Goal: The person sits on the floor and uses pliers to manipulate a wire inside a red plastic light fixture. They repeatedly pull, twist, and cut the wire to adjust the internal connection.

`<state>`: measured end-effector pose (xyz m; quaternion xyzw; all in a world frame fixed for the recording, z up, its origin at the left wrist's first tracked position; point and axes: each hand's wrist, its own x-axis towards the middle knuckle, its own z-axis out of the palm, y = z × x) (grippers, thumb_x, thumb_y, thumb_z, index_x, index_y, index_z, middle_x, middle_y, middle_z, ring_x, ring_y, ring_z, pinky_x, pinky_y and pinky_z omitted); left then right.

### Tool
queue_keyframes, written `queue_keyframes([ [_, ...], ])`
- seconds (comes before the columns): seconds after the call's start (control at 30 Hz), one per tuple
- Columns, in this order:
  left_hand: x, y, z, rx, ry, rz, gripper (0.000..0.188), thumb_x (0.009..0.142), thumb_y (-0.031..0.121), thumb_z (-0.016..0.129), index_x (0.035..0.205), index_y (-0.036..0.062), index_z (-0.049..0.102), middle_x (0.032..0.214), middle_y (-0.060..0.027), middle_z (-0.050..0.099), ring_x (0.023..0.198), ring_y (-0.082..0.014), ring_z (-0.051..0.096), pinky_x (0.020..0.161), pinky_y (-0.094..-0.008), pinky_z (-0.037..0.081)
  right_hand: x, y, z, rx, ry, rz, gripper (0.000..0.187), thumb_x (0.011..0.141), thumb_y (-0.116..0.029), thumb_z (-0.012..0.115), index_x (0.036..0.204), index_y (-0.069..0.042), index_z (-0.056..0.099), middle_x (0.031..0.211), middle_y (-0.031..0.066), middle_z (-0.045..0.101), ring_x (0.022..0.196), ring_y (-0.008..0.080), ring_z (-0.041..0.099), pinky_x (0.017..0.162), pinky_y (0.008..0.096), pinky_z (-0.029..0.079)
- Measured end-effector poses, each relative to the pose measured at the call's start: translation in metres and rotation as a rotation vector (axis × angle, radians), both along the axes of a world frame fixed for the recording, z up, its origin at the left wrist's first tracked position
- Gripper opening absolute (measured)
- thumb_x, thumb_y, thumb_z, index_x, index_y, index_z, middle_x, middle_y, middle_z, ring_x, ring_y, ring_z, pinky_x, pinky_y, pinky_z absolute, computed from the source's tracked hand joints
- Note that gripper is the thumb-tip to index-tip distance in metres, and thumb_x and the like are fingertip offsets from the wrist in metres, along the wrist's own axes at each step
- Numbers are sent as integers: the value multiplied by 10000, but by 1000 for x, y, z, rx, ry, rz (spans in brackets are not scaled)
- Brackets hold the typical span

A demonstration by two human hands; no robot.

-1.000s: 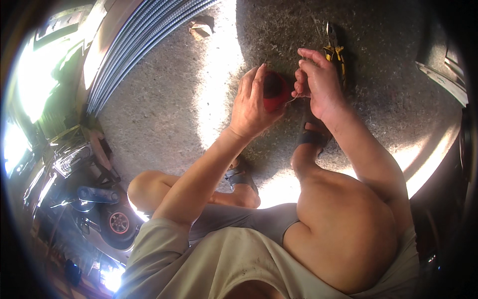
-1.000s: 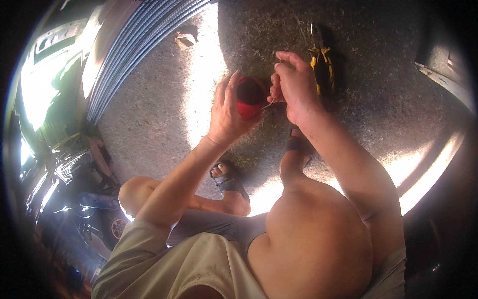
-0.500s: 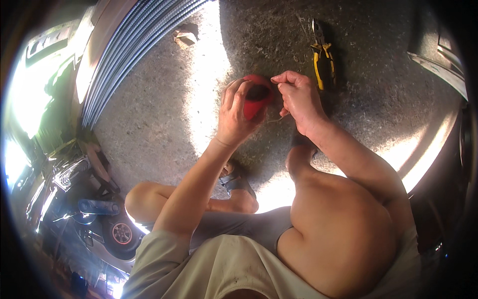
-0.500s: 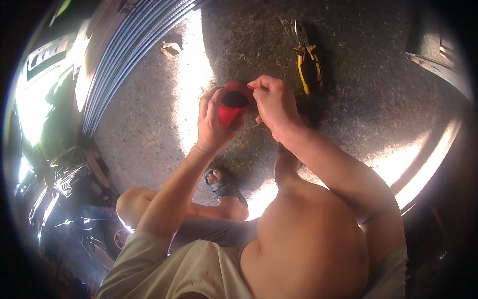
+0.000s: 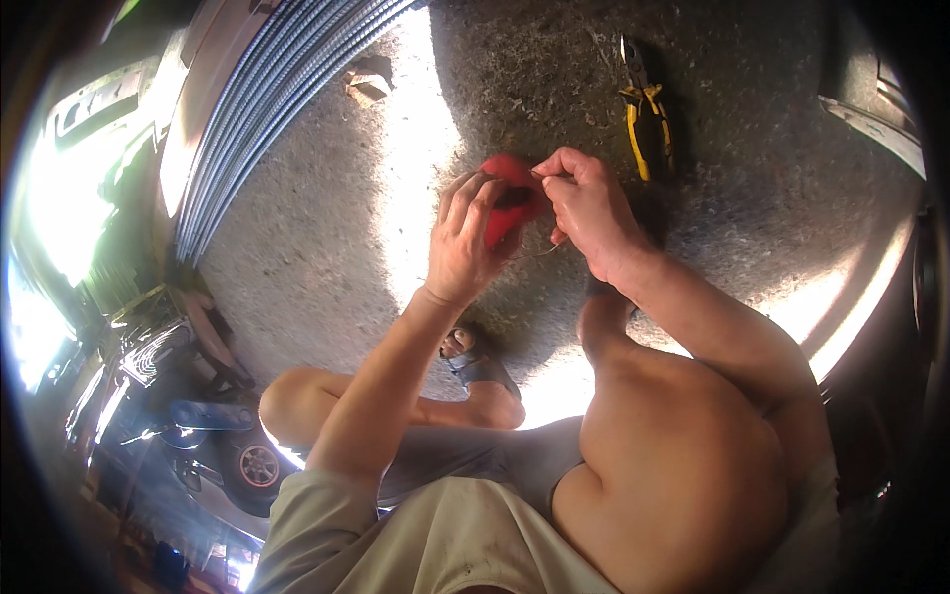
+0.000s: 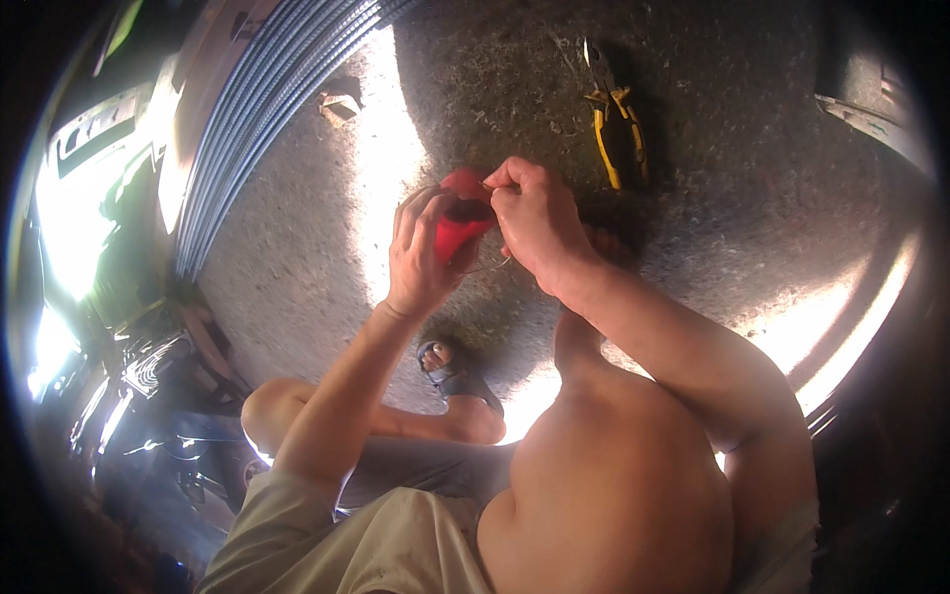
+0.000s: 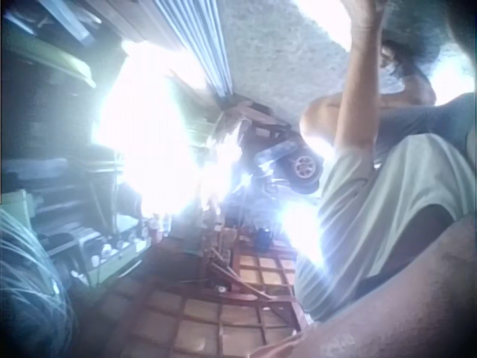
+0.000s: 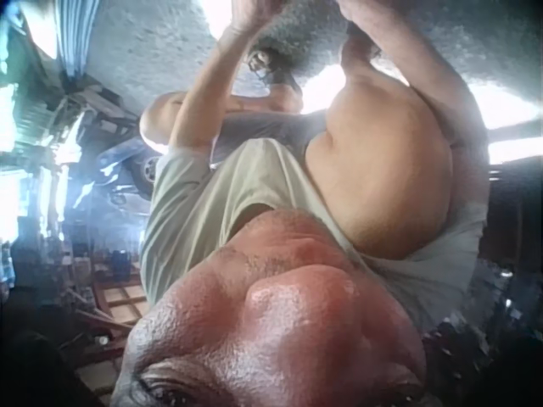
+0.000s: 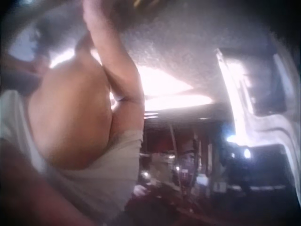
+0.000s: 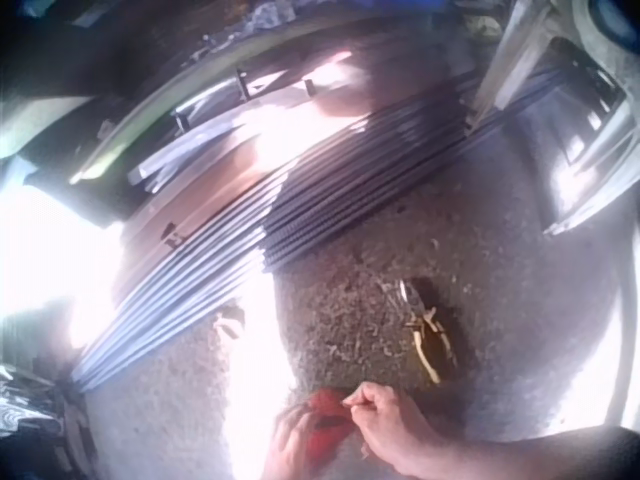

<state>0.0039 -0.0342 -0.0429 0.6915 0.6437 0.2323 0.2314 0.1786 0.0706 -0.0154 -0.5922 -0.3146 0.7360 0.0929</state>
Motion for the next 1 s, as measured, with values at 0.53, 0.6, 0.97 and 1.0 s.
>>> queue_keyframes([
  [0.53, 32, 0, 78, -473, -185, 426, 455, 883, 230, 832, 1275, 75, 661, 1182, -190, 699, 1107, -373, 654, 985, -499, 453, 7, 3, 5, -488, 325, -361, 131, 1016, -119, 551, 1128, -109, 618, 790, -42, 475, 671, 92, 435, 710, 313, 471],
  [0.6, 48, 12, 73, -512, -88, 532, 301, 930, 261, 793, 1140, 71, 691, 1065, -149, 751, 1001, -351, 710, 954, -471, 476, 6, 3, 5, -515, 345, -398, 151, 1003, -110, 553, 1136, -108, 623, 784, -44, 461, 669, 92, 403, 719, 303, 433],
  [0.97, 48, 19, 54, -577, -292, 750, 300, 949, 123, 775, 1230, 55, 694, 1117, -94, 738, 981, -189, 730, 846, -364, 586, 4, 15, -1, -483, 378, -321, 26, 1004, -128, 592, 1008, -129, 617, 684, -61, 432, 569, 62, 323, 572, 273, 318],
  [1.0, 47, 20, 54, -563, -271, 748, 299, 949, 112, 773, 1232, 55, 694, 1110, -90, 741, 980, -181, 729, 849, -358, 586, 1, 18, -2, -456, 373, -307, 25, 1006, -134, 597, 993, -129, 618, 669, -64, 426, 558, 58, 313, 555, 268, 297],
])
